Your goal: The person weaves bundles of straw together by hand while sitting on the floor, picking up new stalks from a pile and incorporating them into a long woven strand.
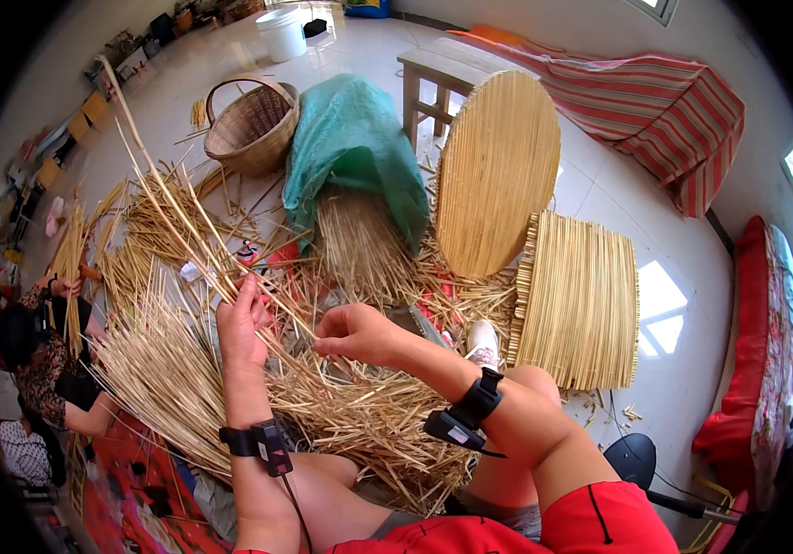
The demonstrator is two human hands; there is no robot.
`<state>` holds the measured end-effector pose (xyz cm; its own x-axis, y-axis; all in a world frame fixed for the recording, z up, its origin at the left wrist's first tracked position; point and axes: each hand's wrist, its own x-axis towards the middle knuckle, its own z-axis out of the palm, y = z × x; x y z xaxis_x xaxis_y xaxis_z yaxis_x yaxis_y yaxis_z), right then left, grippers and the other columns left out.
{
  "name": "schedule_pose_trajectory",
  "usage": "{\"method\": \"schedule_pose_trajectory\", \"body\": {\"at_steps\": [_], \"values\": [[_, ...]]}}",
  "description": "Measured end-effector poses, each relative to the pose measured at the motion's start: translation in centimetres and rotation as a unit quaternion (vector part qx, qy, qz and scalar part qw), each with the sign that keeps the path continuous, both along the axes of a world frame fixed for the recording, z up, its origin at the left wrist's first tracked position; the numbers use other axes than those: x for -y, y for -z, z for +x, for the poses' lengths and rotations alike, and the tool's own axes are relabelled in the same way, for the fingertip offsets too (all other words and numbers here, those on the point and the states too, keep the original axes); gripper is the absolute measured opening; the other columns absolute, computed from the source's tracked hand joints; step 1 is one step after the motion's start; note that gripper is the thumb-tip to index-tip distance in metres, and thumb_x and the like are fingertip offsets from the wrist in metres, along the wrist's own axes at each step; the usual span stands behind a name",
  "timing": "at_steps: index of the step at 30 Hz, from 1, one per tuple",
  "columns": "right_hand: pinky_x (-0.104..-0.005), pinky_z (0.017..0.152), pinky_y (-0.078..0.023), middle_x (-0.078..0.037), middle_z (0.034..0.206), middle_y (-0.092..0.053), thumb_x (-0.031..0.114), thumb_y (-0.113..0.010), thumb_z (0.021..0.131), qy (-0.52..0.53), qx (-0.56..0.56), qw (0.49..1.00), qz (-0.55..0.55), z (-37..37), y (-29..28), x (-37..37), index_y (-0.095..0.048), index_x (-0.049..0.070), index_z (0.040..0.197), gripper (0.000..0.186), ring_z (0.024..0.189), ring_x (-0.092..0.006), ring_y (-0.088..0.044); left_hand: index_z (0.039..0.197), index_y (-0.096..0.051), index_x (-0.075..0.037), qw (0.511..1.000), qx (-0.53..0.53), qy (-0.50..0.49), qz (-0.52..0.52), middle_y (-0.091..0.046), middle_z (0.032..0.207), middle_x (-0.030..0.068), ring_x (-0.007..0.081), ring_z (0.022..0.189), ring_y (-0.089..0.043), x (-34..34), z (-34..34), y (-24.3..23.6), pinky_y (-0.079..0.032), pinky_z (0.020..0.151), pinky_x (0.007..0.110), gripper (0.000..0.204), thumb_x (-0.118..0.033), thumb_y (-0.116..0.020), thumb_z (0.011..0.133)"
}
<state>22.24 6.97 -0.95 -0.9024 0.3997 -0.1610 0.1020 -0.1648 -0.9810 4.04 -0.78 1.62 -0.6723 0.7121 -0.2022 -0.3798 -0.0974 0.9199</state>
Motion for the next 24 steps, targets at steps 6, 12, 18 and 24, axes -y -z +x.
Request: {"method": "schedule_pose_trajectory", "body": {"at_steps": [6, 12, 18, 24], "values": [[-0.0214, 0.057, -0.044, -0.001, 0.071, -0.062, 0.012, -0.069, 0.082, 0.08, 0.01, 0.997, -0.011, -0.4, -1.3, 0.4, -0.063, 0.0, 0.085, 0.014, 0.063, -0.0058, -0.055, 0.093, -0.056, -0.006, 0.999, -0.003, 0.04, -0.019, -0.053, 0.068, -0.0039, 0.001, 0.043, -0.032, -0.1, 0.6, 0.1, -0.021, 0.038, 0.017, 0.018, -0.018, -0.067, 0.085], [-0.0205, 0.054, -0.043, 0.0, 0.071, -0.062, 0.016, -0.068, 0.084, 0.144, -0.002, 0.989, -0.019, -0.6, -1.8, 0.3, -0.063, 0.001, 0.087, 0.016, 0.061, -0.0047, -0.054, 0.085, -0.061, -0.005, 0.992, -0.022, 0.112, -0.044, -0.054, 0.064, -0.0049, 0.0017, 0.045, -0.037, -0.7, 2.7, 0.0, -0.025, 0.039, 0.018, 0.014, -0.014, -0.071, 0.081], [-0.0213, 0.051, -0.043, -0.002, 0.068, -0.062, 0.014, -0.065, 0.085, 0.081, 0.021, 0.996, 0.005, -0.5, -1.2, 0.3, -0.064, -0.002, 0.084, 0.016, 0.058, -0.0061, -0.055, 0.085, -0.061, -0.005, 0.999, -0.04, 0.022, -0.021, -0.054, 0.064, -0.0039, 0.0024, 0.044, -0.039, -0.6, 1.2, -0.1, -0.026, 0.039, 0.018, 0.014, -0.014, -0.071, 0.082], [-0.0211, 0.051, -0.043, -0.001, 0.067, -0.062, 0.015, -0.062, 0.087, 0.073, 0.02, 0.997, -0.005, -0.9, -1.0, 0.5, -0.065, -0.002, 0.084, 0.017, 0.056, -0.006, -0.054, 0.087, -0.063, -0.004, 0.997, -0.073, -0.001, -0.028, -0.054, 0.065, -0.0045, 0.0023, 0.046, -0.04, -0.8, 1.4, -0.3, -0.028, 0.04, 0.018, 0.016, -0.016, -0.072, 0.081]]}}
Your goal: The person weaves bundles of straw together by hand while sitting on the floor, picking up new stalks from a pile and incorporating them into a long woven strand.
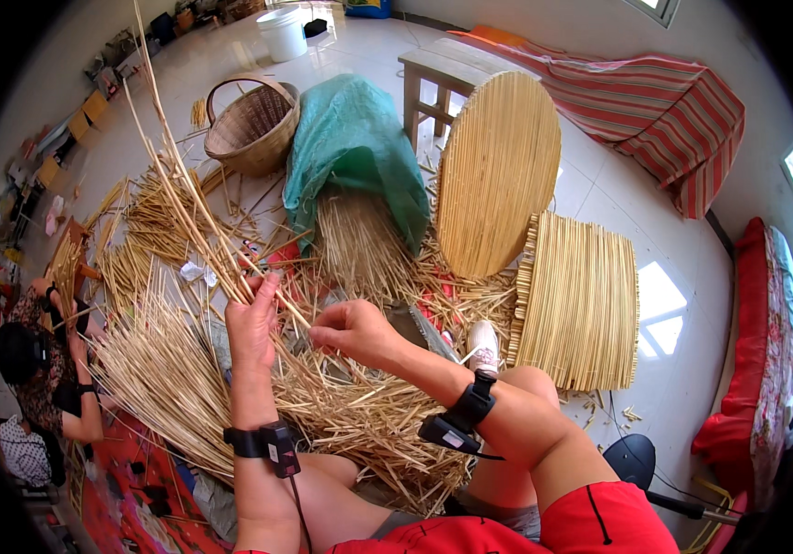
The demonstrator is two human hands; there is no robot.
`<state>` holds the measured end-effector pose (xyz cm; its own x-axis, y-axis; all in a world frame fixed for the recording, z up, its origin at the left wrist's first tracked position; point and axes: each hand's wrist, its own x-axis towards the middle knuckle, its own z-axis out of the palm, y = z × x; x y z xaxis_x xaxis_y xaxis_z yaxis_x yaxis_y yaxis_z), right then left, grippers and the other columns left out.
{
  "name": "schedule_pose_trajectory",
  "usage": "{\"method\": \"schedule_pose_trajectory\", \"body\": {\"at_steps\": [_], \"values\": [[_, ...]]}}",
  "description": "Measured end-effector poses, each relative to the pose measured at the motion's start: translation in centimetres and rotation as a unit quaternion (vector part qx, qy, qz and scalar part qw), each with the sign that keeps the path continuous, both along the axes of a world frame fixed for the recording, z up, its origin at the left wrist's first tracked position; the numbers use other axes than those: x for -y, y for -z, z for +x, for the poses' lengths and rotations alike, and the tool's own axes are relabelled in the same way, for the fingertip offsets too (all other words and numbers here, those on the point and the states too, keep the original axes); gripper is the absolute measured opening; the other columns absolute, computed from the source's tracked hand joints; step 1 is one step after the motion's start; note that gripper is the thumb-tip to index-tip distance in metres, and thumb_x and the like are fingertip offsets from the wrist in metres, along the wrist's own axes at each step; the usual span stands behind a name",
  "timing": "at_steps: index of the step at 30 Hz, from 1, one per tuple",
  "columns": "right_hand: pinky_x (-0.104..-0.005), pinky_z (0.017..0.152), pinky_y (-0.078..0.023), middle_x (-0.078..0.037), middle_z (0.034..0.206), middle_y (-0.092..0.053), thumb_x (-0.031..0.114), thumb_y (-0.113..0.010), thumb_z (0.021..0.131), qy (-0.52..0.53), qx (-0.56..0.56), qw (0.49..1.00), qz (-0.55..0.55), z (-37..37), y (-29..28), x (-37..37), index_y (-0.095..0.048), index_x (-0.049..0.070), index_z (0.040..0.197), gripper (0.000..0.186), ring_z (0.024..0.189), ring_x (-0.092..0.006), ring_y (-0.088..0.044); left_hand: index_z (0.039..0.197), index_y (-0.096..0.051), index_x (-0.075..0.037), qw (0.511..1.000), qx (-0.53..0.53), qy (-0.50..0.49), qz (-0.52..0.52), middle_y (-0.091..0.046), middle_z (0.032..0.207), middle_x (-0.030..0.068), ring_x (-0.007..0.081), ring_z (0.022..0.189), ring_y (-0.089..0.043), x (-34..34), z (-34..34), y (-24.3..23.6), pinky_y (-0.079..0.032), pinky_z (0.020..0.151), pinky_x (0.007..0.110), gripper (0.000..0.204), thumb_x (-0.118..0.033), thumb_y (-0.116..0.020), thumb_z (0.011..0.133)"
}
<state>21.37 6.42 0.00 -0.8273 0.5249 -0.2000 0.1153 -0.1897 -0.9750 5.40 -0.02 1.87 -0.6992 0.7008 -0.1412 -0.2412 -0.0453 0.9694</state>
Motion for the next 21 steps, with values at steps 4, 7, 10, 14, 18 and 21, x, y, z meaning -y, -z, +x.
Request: {"method": "schedule_pose_trajectory", "body": {"at_steps": [4, 7, 10, 14, 18, 21], "values": [[-0.0209, 0.052, -0.044, -0.001, 0.068, -0.062, 0.016, -0.06, 0.089, -0.016, -0.016, 0.999, -0.043, -0.1, -0.2, -0.2, -0.064, -0.001, 0.082, 0.019, 0.058, -0.0068, -0.055, 0.087, -0.065, -0.004, 0.999, -0.028, 0.0, -0.02, -0.054, 0.066, -0.0054, 0.0016, 0.048, -0.04, -0.1, 0.1, 0.0, -0.028, 0.042, 0.017, 0.016, -0.018, -0.072, 0.082], [-0.0213, 0.053, -0.045, -0.002, 0.071, -0.063, 0.018, -0.057, 0.091, -0.033, -0.04, 0.993, -0.105, 0.0, -1.2, 0.0, -0.063, 0.0, 0.081, 0.021, 0.06, -0.0075, -0.056, 0.088, -0.065, -0.004, 1.0, -0.004, 0.012, -0.006, -0.053, 0.065, -0.0061, 0.0011, 0.048, -0.038, -0.1, 0.0, -0.1, -0.026, 0.042, 0.018, 0.016, -0.017, -0.072, 0.082], [-0.0204, 0.059, -0.043, -0.003, 0.075, -0.064, 0.019, -0.053, 0.094, -0.046, -0.032, 0.991, -0.118, 0.1, -1.1, 0.0, -0.064, 0.001, 0.084, 0.023, 0.064, -0.0061, -0.054, 0.088, -0.065, -0.004, 1.0, 0.007, 0.019, 0.0, -0.052, 0.064, -0.0066, 0.0008, 0.047, -0.036, -0.1, 0.0, 0.1, -0.025, 0.041, 0.018, 0.016, -0.017, -0.071, 0.082], [-0.0206, 0.059, -0.044, -0.003, 0.076, -0.064, 0.018, -0.052, 0.095, -0.047, -0.035, 0.991, -0.117, 0.0, -0.7, 0.1, -0.062, 0.0, 0.086, 0.023, 0.065, -0.0067, -0.055, 0.089, -0.065, -0.003, 1.0, 0.005, 0.025, 0.012, -0.051, 0.064, -0.0069, 0.0004, 0.046, -0.035, -0.1, 0.0, 0.0, -0.023, 0.041, 0.018, 0.015, -0.016, -0.07, 0.083], [-0.0209, 0.059, -0.044, -0.004, 0.076, -0.064, 0.018, -0.052, 0.095, -0.044, -0.026, 0.99, -0.13, 0.0, -0.1, 0.2, -0.062, -0.001, 0.087, 0.024, 0.065, -0.0068, -0.055, 0.088, -0.066, -0.004, 0.999, 0.009, 0.042, 0.028, -0.051, 0.064, -0.0073, 0.0002, 0.047, -0.035, -0.1, 0.3, -0.5, -0.023, 0.041, 0.019, 0.013, -0.015, -0.07, 0.084], [-0.0211, 0.058, -0.045, -0.004, 0.076, -0.065, 0.017, -0.055, 0.092, -0.036, -0.017, 0.995, -0.094, -0.1, -0.5, 0.2, -0.063, -0.002, 0.087, 0.021, 0.065, -0.0064, -0.056, 0.087, -0.066, -0.003, 0.999, -0.016, 0.028, 0.037, -0.053, 0.066, -0.0063, 0.0013, 0.051, -0.04, 0.0, 0.3, -0.5, -0.028, 0.045, 0.019, 0.012, -0.014, -0.07, 0.084]]}}
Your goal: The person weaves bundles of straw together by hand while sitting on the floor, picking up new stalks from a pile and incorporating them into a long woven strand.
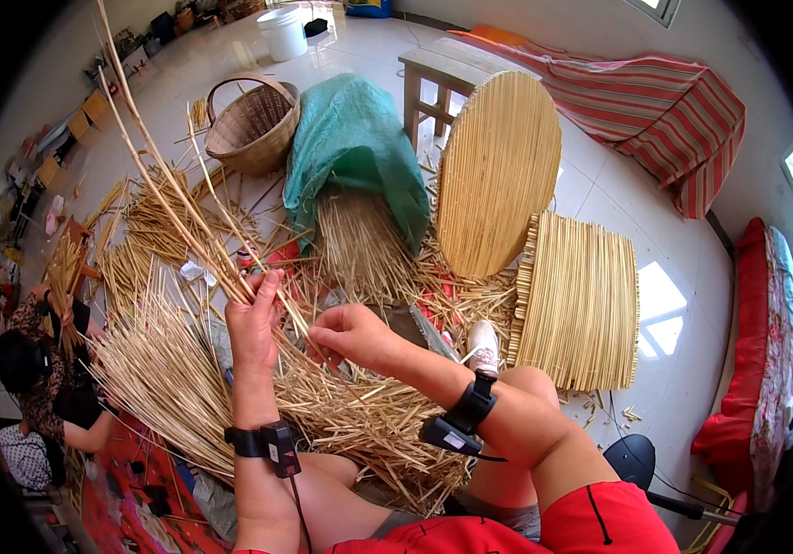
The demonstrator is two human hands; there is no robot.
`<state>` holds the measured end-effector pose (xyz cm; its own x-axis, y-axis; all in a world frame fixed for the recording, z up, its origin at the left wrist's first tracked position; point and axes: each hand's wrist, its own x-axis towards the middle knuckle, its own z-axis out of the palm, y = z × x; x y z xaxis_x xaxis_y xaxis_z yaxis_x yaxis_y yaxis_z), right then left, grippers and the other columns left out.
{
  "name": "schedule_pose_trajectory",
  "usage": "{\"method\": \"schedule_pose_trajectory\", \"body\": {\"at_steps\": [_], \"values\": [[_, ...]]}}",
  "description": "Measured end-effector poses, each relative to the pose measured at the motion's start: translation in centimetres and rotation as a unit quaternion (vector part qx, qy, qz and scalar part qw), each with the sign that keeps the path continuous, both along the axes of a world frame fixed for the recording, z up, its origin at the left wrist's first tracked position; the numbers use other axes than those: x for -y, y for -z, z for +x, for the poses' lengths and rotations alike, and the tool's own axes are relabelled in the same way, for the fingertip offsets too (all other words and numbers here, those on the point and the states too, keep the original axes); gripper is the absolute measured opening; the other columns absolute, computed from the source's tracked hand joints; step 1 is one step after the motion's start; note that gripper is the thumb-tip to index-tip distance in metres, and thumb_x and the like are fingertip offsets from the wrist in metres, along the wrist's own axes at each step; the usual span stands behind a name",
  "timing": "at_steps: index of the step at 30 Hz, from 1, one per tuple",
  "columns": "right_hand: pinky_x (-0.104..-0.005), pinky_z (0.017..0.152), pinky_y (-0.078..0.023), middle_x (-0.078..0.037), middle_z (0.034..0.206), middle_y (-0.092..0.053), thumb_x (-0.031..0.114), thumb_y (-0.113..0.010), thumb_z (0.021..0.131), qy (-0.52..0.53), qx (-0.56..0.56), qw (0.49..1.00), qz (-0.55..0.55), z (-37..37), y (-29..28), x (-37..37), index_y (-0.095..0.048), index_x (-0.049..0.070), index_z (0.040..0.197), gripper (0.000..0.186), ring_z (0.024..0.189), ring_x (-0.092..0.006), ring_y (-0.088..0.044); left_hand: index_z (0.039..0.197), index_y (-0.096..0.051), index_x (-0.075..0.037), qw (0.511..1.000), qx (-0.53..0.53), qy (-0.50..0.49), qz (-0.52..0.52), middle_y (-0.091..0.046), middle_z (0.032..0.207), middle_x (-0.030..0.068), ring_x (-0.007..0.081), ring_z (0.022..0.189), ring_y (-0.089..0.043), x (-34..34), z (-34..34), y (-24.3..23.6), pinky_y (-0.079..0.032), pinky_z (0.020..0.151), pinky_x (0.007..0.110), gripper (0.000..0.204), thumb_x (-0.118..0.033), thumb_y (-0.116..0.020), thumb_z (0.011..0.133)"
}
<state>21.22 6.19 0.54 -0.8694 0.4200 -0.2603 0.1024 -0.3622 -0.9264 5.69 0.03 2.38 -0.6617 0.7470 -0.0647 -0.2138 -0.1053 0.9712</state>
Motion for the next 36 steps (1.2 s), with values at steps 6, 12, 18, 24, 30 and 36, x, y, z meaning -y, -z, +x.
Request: {"method": "schedule_pose_trajectory", "body": {"at_steps": [6, 12, 18, 24, 30, 36], "values": [[-0.0236, 0.059, -0.048, -0.005, 0.071, -0.066, 0.013, -0.062, 0.082, 0.029, 0.031, 0.975, 0.217, 0.2, 0.5, 0.4, -0.067, -0.003, 0.085, 0.016, 0.064, -0.0075, -0.059, 0.085, -0.067, -0.002, 0.997, -0.065, -0.048, -0.017, -0.059, 0.071, -0.0022, 0.0047, 0.063, -0.05, -0.1, -0.2, 0.4, -0.039, 0.056, 0.02, 0.012, -0.013, -0.07, 0.083], [-0.0223, 0.06, -0.048, -0.004, 0.069, -0.066, 0.009, -0.062, 0.081, 0.023, 0.044, 0.974, 0.22, 0.2, -0.3, 0.5, -0.068, -0.003, 0.086, 0.014, 0.063, -0.0063, -0.059, 0.083, -0.067, -0.001, 0.993, -0.103, -0.05, -0.025, -0.062, 0.074, -0.0004, 0.0062, 0.066, -0.053, -0.1, -0.1, 0.6, -0.042, 0.059, 0.02, 0.012, -0.013, -0.07, 0.083], [-0.0217, 0.059, -0.048, -0.004, 0.068, -0.066, 0.008, -0.06, 0.081, 0.03, 0.035, 0.978, 0.204, 0.3, 0.0, 0.5, -0.067, -0.003, 0.084, 0.013, 0.063, -0.0065, -0.059, 0.083, -0.067, -0.001, 0.994, -0.097, -0.053, -0.019, -0.061, 0.073, -0.0009, 0.0059, 0.065, -0.052, -0.1, 0.0, 0.6, -0.041, 0.059, 0.02, 0.013, -0.013, -0.07, 0.083], [-0.0207, 0.054, -0.046, -0.004, 0.066, -0.064, 0.008, -0.06, 0.082, 0.022, 0.027, 0.996, 0.085, 0.1, 0.3, 0.3, -0.064, -0.004, 0.079, 0.012, 0.058, -0.0069, -0.057, 0.086, -0.067, -0.001, 0.996, -0.075, -0.043, -0.013, -0.059, 0.071, -0.0028, 0.0034, 0.058, -0.046, 0.0, -0.1, 0.6, -0.035, 0.052, 0.018, 0.013, -0.014, -0.07, 0.083], [-0.0207, 0.053, -0.044, -0.006, 0.067, -0.064, 0.009, -0.06, 0.082, 0.027, 0.016, 0.999, -0.021, 0.2, 0.0, 0.4, -0.063, -0.003, 0.079, 0.013, 0.057, -0.0076, -0.057, 0.097, -0.068, -0.001, 1.0, 0.001, 0.002, -0.001, -0.056, 0.069, -0.0055, 0.0, 0.049, -0.034, 0.4, -0.1, -0.3, -0.024, 0.044, 0.017, 0.019, -0.016, -0.067, 0.086], [-0.0209, 0.053, -0.045, -0.004, 0.068, -0.063, 0.009, -0.063, 0.078, 0.03, -0.003, 1.0, 0.006, 0.0, 0.2, 0.4, -0.064, -0.004, 0.082, 0.013, 0.058, -0.0074, -0.057, 0.102, -0.067, 0.0, 1.0, -0.008, -0.003, 0.008, -0.058, 0.069, -0.004, -0.0007, 0.048, -0.034, 0.3, -0.4, -0.1, -0.023, 0.043, 0.017, 0.02, -0.015, -0.063, 0.089]]}}
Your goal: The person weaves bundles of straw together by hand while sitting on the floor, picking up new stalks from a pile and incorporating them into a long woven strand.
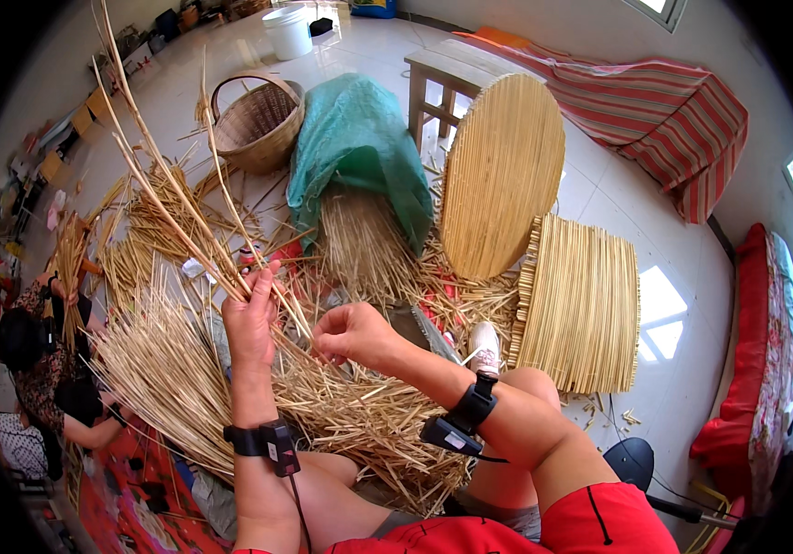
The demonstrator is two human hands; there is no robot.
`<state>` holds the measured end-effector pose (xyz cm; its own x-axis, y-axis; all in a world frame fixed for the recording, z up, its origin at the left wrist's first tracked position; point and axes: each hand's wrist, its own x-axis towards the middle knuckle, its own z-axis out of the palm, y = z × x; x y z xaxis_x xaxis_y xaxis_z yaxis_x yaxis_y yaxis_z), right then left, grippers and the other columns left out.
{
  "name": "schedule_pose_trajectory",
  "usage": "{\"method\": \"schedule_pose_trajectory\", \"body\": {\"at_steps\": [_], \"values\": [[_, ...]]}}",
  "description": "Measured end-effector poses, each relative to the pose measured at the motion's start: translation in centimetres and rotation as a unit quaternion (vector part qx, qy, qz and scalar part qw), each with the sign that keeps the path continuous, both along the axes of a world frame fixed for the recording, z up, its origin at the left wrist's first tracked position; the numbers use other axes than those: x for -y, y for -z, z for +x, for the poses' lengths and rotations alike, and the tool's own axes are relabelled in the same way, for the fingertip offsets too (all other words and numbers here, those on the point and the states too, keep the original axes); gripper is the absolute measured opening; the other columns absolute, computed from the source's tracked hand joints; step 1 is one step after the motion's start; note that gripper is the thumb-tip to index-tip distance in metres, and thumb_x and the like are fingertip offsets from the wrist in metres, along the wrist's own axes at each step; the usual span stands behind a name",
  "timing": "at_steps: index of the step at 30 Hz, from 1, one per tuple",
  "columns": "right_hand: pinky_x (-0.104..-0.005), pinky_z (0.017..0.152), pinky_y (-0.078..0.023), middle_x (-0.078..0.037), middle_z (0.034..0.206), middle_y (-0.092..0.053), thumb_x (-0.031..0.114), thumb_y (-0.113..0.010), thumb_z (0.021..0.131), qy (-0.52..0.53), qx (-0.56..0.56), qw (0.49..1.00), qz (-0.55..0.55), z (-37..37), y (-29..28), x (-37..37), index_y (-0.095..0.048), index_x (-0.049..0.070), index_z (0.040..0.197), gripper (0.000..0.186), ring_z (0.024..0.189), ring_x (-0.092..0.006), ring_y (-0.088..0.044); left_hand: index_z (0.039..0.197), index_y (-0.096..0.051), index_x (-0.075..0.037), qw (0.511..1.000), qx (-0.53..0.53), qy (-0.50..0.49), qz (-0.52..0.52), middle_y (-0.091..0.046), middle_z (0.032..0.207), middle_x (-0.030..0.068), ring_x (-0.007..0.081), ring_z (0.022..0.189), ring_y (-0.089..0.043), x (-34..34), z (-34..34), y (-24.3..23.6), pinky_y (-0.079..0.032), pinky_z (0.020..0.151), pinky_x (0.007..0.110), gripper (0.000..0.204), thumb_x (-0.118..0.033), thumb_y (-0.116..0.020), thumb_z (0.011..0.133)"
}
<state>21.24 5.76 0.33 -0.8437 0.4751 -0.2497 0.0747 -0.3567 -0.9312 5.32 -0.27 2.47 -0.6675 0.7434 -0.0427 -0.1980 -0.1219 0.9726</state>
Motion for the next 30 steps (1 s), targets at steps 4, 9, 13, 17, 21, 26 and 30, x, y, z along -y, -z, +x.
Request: {"method": "schedule_pose_trajectory", "body": {"at_steps": [4, 9, 13, 17, 21, 26, 30], "values": [[-0.0212, 0.052, -0.045, -0.004, 0.068, -0.063, 0.008, -0.063, 0.077, -0.009, 0.006, 1.0, 0.023, 0.0, 0.1, 0.0, -0.064, -0.003, 0.081, 0.013, 0.058, -0.0073, -0.056, 0.103, -0.066, 0.0, 0.999, -0.03, 0.011, -0.004, -0.059, 0.069, -0.0029, -0.0012, 0.048, -0.035, 0.0, 0.3, -0.2, -0.023, 0.043, 0.016, 0.02, -0.015, -0.061, 0.09], [-0.0205, 0.051, -0.044, -0.004, 0.068, -0.063, 0.01, -0.064, 0.077, -0.013, -0.003, 0.998, -0.06, 0.0, 0.6, -0.2, -0.064, -0.002, 0.08, 0.012, 0.057, -0.0069, -0.055, 0.108, -0.063, 0.001, 0.999, 0.014, 0.043, 0.03, -0.059, 0.072, -0.0008, -0.0011, 0.051, -0.036, 0.3, 0.2, -0.6, -0.024, 0.043, 0.014, 0.024, -0.017, -0.056, 0.092], [-0.0277, 0.053, -0.048, -0.008, 0.069, -0.064, 0.011, -0.064, 0.075, -0.018, 0.073, 0.996, -0.047, 0.2, 1.9, -0.4, -0.065, -0.003, 0.081, 0.015, 0.059, -0.0148, -0.06, 0.109, -0.061, 0.0, 0.993, 0.056, 0.076, 0.072, -0.062, 0.08, 0.0026, 0.0001, 0.051, -0.037, 0.4, -0.2, -0.4, -0.026, 0.044, 0.015, 0.025, -0.018, -0.054, 0.093], [-0.0437, 0.067, -0.052, -0.02, 0.078, -0.065, 0.013, -0.062, 0.074, -0.238, 0.33, 0.79, 0.459, 0.7, 3.0, -0.5, -0.067, -0.001, 0.082, 0.018, 0.074, -0.0367, -0.064, 0.108, -0.061, 0.0, 0.993, 0.061, 0.079, 0.069, -0.062, 0.081, 0.0035, 0.0005, 0.05, -0.037, 0.5, -0.2, -0.3, -0.027, 0.044, 0.015, 0.024, -0.018, -0.054, 0.094], [-0.0411, 0.068, -0.051, -0.019, 0.083, -0.066, 0.018, -0.061, 0.078, -0.172, 0.296, 0.824, 0.452, 0.8, 2.7, -0.7, -0.066, -0.002, 0.082, 0.021, 0.076, -0.0346, -0.064, 0.108, -0.061, 0.001, 0.99, 0.058, 0.125, 0.018, -0.061, 0.079, 0.0025, 0.0008, 0.049, -0.037, 0.8, -0.4, 0.0, -0.028, 0.044, 0.015, 0.026, -0.019, -0.053, 0.094], [-0.0303, 0.065, -0.049, -0.007, 0.082, -0.067, 0.026, -0.061, 0.086, 0.123, 0.005, 0.965, 0.232, 0.0, 0.5, -2.8, -0.064, -0.001, 0.093, 0.027, 0.072, -0.0149, -0.062, 0.105, -0.064, 0.0, 0.978, 0.067, 0.197, -0.026, -0.061, 0.075, -0.0002, 0.0005, 0.051, -0.037, 0.6, 0.9, -0.2, -0.027, 0.045, 0.016, 0.023, -0.017, -0.054, 0.093], [-0.0246, 0.066, -0.046, -0.002, 0.08, -0.064, 0.025, -0.065, 0.087, 0.15, -0.064, 0.982, 0.094, 0.2, -1.5, -3.1, -0.063, -0.001, 0.096, 0.027, 0.073, -0.0078, -0.057, 0.094, -0.067, -0.003, 0.97, 0.046, 0.228, -0.075, -0.057, 0.068, -0.0052, 0.0009, 0.05, -0.037, 0.7, 2.3, 0.2, -0.026, 0.045, 0.018, 0.016, -0.018, -0.061, 0.09]]}}
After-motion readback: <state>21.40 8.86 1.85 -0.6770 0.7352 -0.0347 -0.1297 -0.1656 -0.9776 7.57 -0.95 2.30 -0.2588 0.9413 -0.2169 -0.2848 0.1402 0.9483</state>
